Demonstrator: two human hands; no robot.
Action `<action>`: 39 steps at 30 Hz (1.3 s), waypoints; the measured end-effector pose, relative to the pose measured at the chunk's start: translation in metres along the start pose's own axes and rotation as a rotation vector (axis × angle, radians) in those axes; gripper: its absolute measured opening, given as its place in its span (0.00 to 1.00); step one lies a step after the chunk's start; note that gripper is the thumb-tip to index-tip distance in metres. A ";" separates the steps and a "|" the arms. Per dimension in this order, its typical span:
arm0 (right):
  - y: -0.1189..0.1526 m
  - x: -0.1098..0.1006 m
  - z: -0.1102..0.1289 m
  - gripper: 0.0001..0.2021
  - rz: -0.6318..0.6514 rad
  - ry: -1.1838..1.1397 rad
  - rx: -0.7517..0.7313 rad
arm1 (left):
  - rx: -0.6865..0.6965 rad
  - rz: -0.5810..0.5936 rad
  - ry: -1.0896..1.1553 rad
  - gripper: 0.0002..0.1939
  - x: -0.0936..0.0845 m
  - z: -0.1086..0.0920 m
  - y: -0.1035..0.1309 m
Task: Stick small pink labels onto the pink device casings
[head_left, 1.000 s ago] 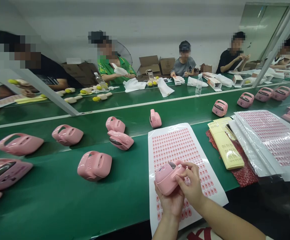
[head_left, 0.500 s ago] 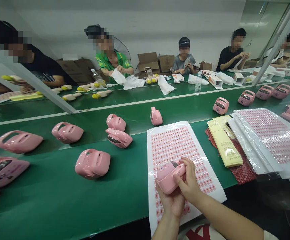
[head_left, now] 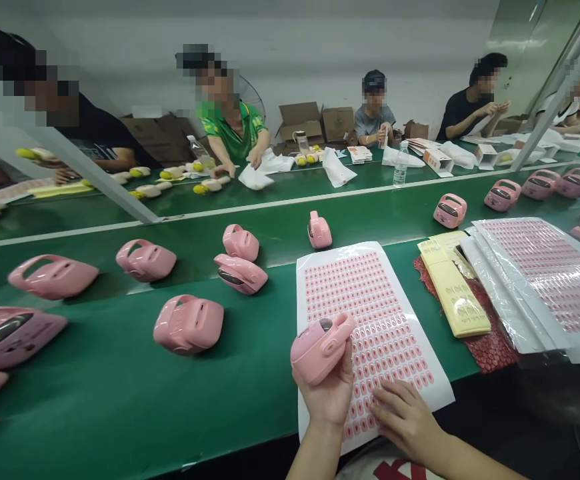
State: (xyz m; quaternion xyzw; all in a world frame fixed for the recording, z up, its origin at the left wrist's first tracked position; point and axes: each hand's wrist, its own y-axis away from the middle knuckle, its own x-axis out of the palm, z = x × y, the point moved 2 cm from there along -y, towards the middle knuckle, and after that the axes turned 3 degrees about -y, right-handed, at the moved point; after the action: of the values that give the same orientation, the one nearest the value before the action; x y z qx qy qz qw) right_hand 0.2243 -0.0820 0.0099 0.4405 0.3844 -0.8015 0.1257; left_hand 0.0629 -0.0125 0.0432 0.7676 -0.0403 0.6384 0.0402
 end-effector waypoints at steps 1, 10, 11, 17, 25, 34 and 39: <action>0.002 0.002 0.000 0.12 -0.045 0.038 -0.024 | -0.003 -0.004 0.012 0.25 -0.003 0.000 -0.001; -0.009 0.002 0.002 0.05 -0.157 -0.242 0.196 | -0.041 -0.017 -0.119 0.27 -0.009 -0.004 0.003; -0.015 -0.006 -0.003 0.04 -0.102 -0.340 0.290 | -0.017 -0.056 -0.208 0.27 -0.010 -0.006 0.005; -0.079 -0.073 -0.031 0.08 -0.021 -0.705 0.603 | 0.310 -0.006 -1.180 0.58 -0.008 -0.026 0.021; -0.138 -0.108 -0.005 0.05 0.341 -0.591 0.352 | 0.305 0.595 -1.683 0.53 0.027 -0.021 0.034; -0.132 -0.110 -0.006 0.05 0.272 -0.591 0.341 | 0.233 0.349 -1.421 0.50 0.026 -0.022 0.032; -0.131 -0.105 -0.004 0.06 0.238 -0.571 0.339 | 0.184 0.260 -1.364 0.48 0.029 -0.025 0.030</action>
State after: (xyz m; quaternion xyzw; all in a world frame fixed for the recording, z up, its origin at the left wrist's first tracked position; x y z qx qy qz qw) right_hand 0.2172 -0.0056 0.1594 0.2550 0.1413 -0.9245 0.2456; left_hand 0.0405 -0.0399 0.0768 0.9862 -0.0938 0.0147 -0.1360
